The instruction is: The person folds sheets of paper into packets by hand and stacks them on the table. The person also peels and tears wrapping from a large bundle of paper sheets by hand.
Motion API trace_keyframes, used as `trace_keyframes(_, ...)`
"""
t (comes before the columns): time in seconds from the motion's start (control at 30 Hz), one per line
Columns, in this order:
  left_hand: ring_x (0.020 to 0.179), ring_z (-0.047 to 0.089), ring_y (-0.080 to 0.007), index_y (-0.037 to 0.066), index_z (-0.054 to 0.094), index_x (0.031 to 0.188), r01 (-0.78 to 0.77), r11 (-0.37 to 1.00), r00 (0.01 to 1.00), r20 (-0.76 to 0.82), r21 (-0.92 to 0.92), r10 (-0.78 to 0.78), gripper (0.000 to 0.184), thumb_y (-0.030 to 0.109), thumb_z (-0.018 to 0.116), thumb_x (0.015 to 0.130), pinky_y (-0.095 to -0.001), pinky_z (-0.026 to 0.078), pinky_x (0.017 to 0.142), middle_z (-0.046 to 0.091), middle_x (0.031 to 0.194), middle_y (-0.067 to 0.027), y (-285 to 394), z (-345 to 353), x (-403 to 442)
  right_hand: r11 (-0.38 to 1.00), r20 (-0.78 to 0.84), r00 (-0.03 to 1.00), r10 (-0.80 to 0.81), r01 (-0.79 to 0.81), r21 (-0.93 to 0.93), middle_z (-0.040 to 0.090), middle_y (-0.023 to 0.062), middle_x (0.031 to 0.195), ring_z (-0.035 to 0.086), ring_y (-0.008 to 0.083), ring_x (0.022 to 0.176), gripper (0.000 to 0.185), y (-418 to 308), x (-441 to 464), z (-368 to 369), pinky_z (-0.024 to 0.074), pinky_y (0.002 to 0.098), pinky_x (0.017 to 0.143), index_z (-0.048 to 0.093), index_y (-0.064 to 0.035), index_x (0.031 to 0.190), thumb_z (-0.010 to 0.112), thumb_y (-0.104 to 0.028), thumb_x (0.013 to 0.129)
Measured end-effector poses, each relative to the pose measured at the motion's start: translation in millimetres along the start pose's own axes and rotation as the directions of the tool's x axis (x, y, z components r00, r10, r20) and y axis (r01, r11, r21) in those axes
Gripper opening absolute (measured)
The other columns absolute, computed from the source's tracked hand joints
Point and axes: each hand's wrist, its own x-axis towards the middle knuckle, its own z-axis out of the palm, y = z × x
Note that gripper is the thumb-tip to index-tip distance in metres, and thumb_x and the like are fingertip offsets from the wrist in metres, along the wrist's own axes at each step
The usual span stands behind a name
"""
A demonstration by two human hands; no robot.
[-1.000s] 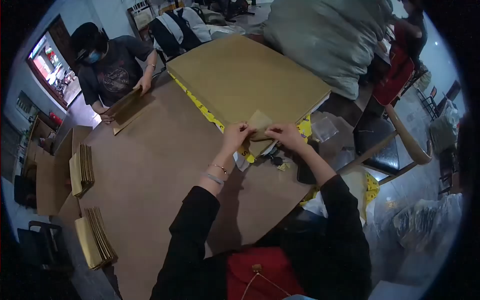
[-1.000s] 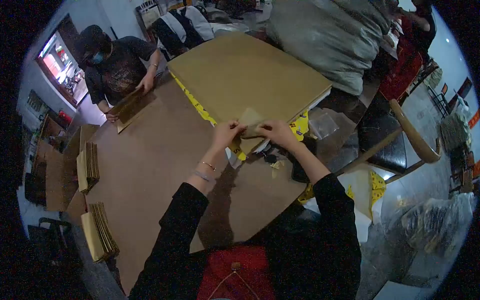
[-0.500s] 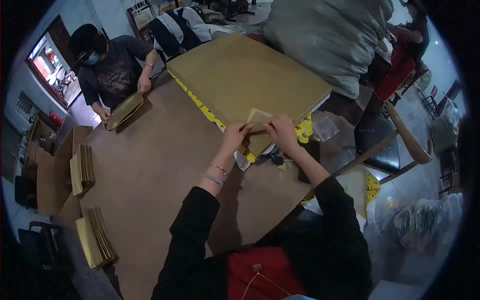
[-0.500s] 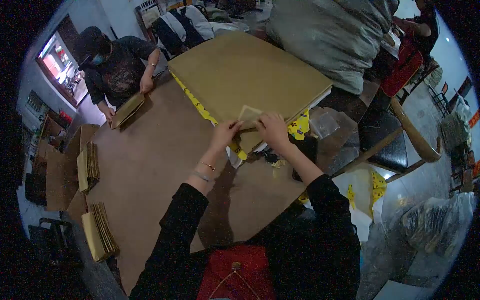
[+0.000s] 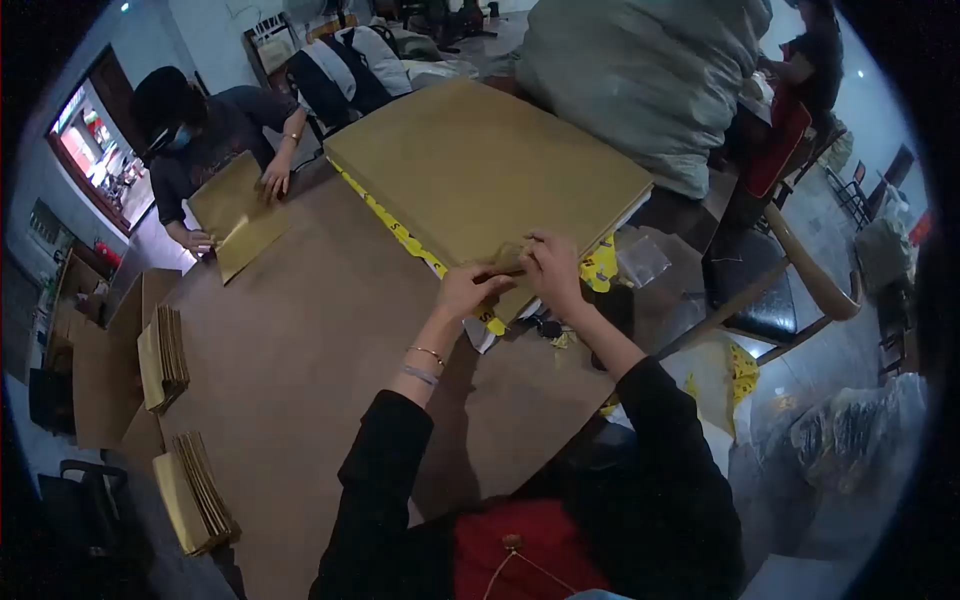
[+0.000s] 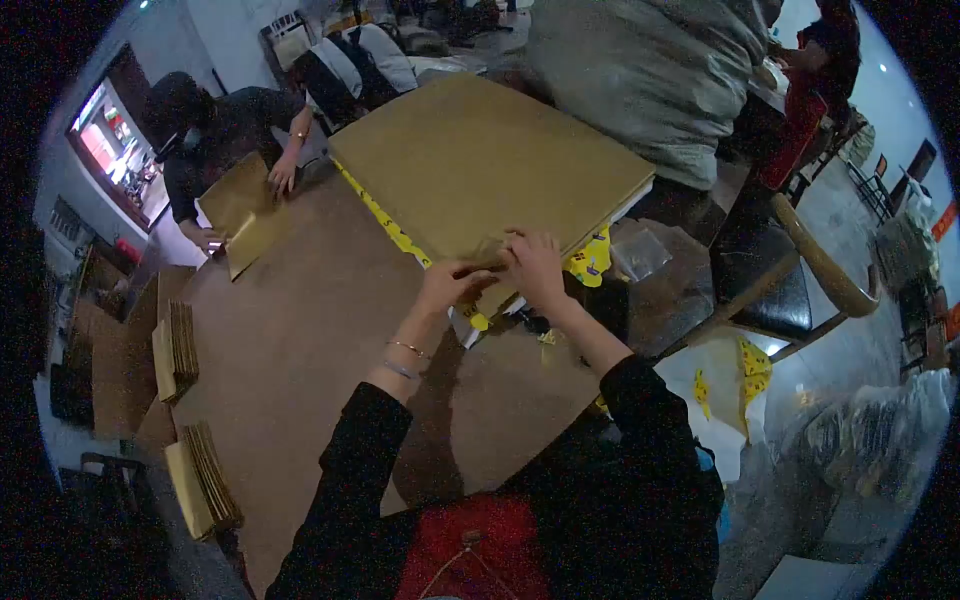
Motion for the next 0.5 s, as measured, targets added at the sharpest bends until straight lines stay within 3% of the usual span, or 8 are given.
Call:
trace_keyframes(0.07, 0.065, 0.061, -0.0148, 0.001, 0.067, 0.098, 0.029, 0.999, 0.998, -0.049, 0.032, -0.027, 0.033, 0.03, 0.066, 0.083, -0.0283, 0.048, 0.062, 0.067, 0.078, -0.0095, 4.8, 1.1, -2.0, 1.0, -0.028, 1.0, -0.012, 0.012, 0.011, 0.057, 0.0095, 0.112, 0.05, 0.0315, 0.1, 0.013, -1.7, -1.8, 1.9, 0.0351, 0.0439, 0.089, 0.058, -0.0057, 0.09, 0.06, -0.017, 0.083)
trace_keyframes(0.1, 0.073, 0.062, -0.0169, 0.0, 0.066, 0.098, -0.151, 0.975, 0.979, -0.109, 0.164, 0.17, 0.029, 0.026, 0.065, 0.085, -0.0289, 0.048, 0.066, 0.067, 0.083, -0.0102, 10.9, 1.7, -5.0, 0.987, 0.323, 0.935, 0.148, -0.16, 0.011, 0.058, 0.0108, 0.107, 0.051, 0.0314, 0.101, 0.015, 5.1, 6.0, 2.0, 0.0339, 0.0443, 0.091, 0.059, -0.0056, 0.09, 0.059, -0.019, 0.084)
trace_keyframes(0.17, 0.078, 0.062, -0.0195, 0.0, 0.066, 0.098, -0.054, 0.969, 0.99, -0.116, 0.239, 0.084, 0.026, 0.023, 0.064, 0.085, -0.0297, 0.047, 0.07, 0.067, 0.086, -0.0106, 11.4, 0.9, -3.3, 0.999, 0.057, 0.998, -0.032, 0.032, -0.001, 0.059, 0.0118, 0.104, 0.052, 0.0314, 0.102, 0.019, 10.4, -8.1, 9.7, 0.0329, 0.0452, 0.093, 0.059, -0.0056, 0.094, 0.059, -0.022, 0.085)
trace_keyframes(0.2, 0.08, 0.062, -0.0191, 0.0, 0.066, 0.097, 0.003, 0.99, 0.992, -0.129, 0.142, 0.015, 0.026, 0.023, 0.064, 0.085, -0.0295, 0.047, 0.071, 0.066, 0.087, -0.0109, 11.1, 4.7, -2.5, 0.997, 0.212, 0.974, 0.076, -0.08, 0.01, 0.061, 0.0098, 0.095, 0.055, 0.028, 0.096, 0.023, 2.2, -1.8, -3.2, 0.0337, 0.0398, 0.089, 0.059, -0.0072, 0.095, 0.065, -0.022, 0.079)
trace_keyframes(0.23, 0.081, 0.062, -0.0187, 0.0, 0.066, 0.096, 0.068, 0.997, 0.989, -0.138, 0.044, -0.061, 0.025, 0.023, 0.063, 0.085, -0.0292, 0.047, 0.071, 0.066, 0.088, -0.0112, 10.1, 5.7, -3.3, 1.0, 0.153, 0.988, 0.025, -0.027, 0.008, 0.061, 0.0095, 0.094, 0.055, 0.028, 0.096, 0.025, 3.4, -5.0, -3.8, 0.0336, 0.0395, 0.089, 0.058, -0.0076, 0.098, 0.065, -0.022, 0.079)
trace_keyframes(0.3, 0.085, 0.062, -0.0166, -0.002, 0.065, 0.098, -0.034, 0.998, 0.996, -0.082, 0.044, 0.037, 0.023, 0.017, 0.064, 0.085, -0.0271, 0.048, 0.073, 0.066, 0.091, -0.0104, -7.2, 8.9, 4.5, 1.0, 0.106, 0.994, -0.013, 0.014, -0.014, 0.06, 0.0082, 0.092, 0.055, 0.0274, 0.096, 0.033, 4.5, -10.1, -4.9, 0.0337, 0.0388, 0.09, 0.055, -0.0087, 0.109, 0.065, -0.021, 0.08)
trace_keyframes(0.4, 0.093, 0.06, -0.0174, 0.0, 0.046, 0.124, -0.16, 0.921, 0.98, -0.171, -0.356, 0.104, 0.049, 0.001, 0.067, 0.08, -0.027, 0.049, 0.078, 0.06, 0.104, -0.0095, -0.1, 16.0, -1.8, 0.997, 0.103, 0.994, 0.046, -0.052, 0.056, 0.06, 0.0079, 0.093, 0.055, 0.0275, 0.095, 0.036, 7.7, -9.8, -1.6, 0.0352, 0.0388, 0.09, 0.053, -0.0089, 0.114, 0.064, -0.018, 0.081)
trace_keyframes(0.5, 0.1, 0.056, -0.0154, 0.002, 0.038, 0.131, -0.37, 0.915, 0.901, -0.3, -0.159, 0.312, 0.059, 0.002, 0.068, 0.08, -0.0266, 0.049, 0.077, 0.056, 0.111, -0.01, -5.8, 19.8, 2.2, 0.992, 0.005, 1.0, 0.025, -0.025, 0.12, 0.06, 0.0085, 0.092, 0.055, 0.0281, 0.093, 0.037, 1.1, -8.5, -4.3, 0.0374, 0.039, 0.088, 0.052, -0.0088, 0.117, 0.062, -0.015, 0.082)
